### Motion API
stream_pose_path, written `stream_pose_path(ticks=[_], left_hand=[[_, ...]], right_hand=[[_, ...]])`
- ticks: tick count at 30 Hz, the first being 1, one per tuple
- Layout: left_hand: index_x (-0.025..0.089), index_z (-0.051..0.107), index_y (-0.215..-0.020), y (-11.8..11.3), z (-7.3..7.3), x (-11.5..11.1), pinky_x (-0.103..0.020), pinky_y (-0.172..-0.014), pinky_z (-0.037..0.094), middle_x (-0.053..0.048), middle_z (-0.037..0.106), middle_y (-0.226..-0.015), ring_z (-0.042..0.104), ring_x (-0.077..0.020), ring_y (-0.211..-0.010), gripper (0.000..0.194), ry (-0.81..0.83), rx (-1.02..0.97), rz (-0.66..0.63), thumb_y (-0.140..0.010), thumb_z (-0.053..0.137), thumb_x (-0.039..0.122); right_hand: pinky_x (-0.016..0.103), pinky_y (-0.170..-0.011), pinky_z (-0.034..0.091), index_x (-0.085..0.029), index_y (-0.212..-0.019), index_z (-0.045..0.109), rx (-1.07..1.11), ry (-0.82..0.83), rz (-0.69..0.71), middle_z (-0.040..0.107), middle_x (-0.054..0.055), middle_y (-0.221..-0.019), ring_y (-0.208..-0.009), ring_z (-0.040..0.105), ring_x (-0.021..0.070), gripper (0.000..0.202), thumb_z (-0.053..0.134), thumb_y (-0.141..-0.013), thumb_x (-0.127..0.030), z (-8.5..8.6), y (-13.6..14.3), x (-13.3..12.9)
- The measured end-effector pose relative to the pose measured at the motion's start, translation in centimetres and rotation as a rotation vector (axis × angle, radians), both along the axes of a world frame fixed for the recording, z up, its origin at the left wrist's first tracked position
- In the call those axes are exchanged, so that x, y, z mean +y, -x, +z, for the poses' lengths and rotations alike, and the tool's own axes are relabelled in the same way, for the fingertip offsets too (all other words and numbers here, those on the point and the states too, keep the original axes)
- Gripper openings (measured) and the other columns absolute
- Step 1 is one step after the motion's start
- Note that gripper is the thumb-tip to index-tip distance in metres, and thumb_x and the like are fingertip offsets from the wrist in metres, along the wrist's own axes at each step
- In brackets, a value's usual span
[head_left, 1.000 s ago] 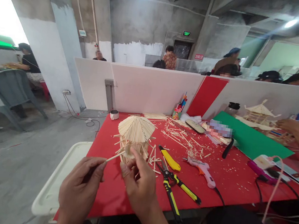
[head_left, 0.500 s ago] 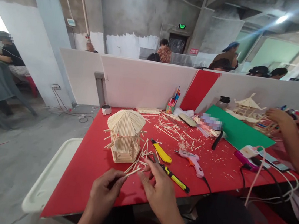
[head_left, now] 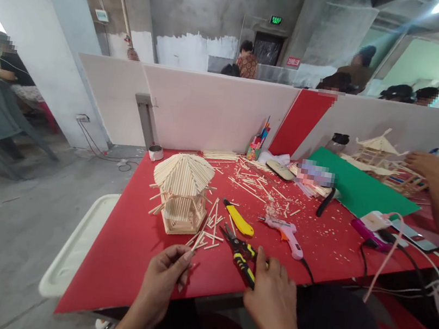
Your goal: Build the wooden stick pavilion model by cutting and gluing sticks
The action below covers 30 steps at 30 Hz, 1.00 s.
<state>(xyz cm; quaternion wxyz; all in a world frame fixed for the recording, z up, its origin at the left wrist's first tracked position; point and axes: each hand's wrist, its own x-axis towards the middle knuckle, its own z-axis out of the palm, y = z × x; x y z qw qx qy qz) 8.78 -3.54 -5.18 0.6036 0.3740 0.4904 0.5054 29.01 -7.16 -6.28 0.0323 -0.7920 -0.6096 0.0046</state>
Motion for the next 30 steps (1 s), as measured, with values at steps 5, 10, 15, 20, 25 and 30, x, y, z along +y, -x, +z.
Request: stream_pose_path(ticks=[5,10,15,20,25,30], left_hand=[[0.013,0.065,-0.072,0.0,0.0,0.0,-0.014,-0.037,0.032,0.006,0.054,-0.047,0.041,-0.0025,-0.037,0.041,0.003,-0.032,0.02,-0.058,0.082,0.048],[0.013,0.064,-0.071,-0.5,0.0,0.1,-0.014,-0.036,0.032,0.006,0.055,-0.05,0.042,-0.0024,-0.037,0.04,-0.012,-0.043,-0.003,-0.059,0.081,0.047],[0.014,0.064,-0.073,-0.3,0.0,-0.2,-0.015,-0.037,0.033,0.006,0.055,-0.051,0.042,-0.003,-0.038,0.039,-0.027,-0.021,-0.009,-0.06,0.08,0.047],[0.015,0.063,-0.074,-0.1,0.0,-0.4,-0.015,-0.038,0.033,0.007,0.051,-0.044,0.042,-0.0045,-0.037,0.039,-0.027,0.034,-0.028,-0.063,0.078,0.048],[0.015,0.064,-0.072,-0.4,0.6,-0.6,-0.018,-0.039,0.036,0.005,0.052,-0.047,0.043,-0.0062,-0.039,0.037,-0.074,0.118,-0.063,-0.065,0.075,0.049],[0.013,0.067,-0.076,-0.1,1.2,-0.9,-0.019,-0.041,0.036,0.005,0.05,-0.046,0.044,-0.0074,-0.04,0.036,-0.119,0.24,-0.078,-0.067,0.072,0.048]], right_hand=[[0.041,-0.096,0.04,-0.012,-0.137,0.039,0.363,-0.084,0.058,0.053,0.015,-0.123,-0.118,0.049,0.0296,0.071,0.049,-0.067,-0.015,-1.8,-0.9,-2.6],[0.031,-0.106,0.035,-0.018,-0.133,0.042,0.762,-0.079,0.154,0.051,0.008,-0.131,-0.126,0.045,0.0201,0.073,0.045,-0.06,-0.015,-2.1,0.1,-4.9],[0.034,-0.109,0.032,-0.015,-0.137,0.037,0.901,-0.035,0.115,0.048,0.009,-0.136,-0.129,0.043,0.0206,0.076,0.045,-0.062,-0.016,-1.4,0.9,-4.8],[0.039,-0.112,0.026,-0.016,-0.14,0.036,0.92,0.0,0.132,0.043,0.009,-0.142,-0.135,0.035,0.0232,0.081,0.047,-0.06,-0.015,-1.5,1.1,-4.8],[0.04,-0.113,0.024,-0.015,-0.141,0.035,0.922,-0.008,0.148,0.042,0.009,-0.143,-0.136,0.033,0.0238,0.085,0.046,-0.057,-0.012,-1.6,1.8,-4.8],[0.039,-0.111,0.029,-0.02,-0.139,0.04,0.979,-0.089,0.161,0.047,0.007,-0.139,-0.133,0.038,0.024,0.085,0.046,-0.055,-0.01,-2.0,2.5,-4.6]])
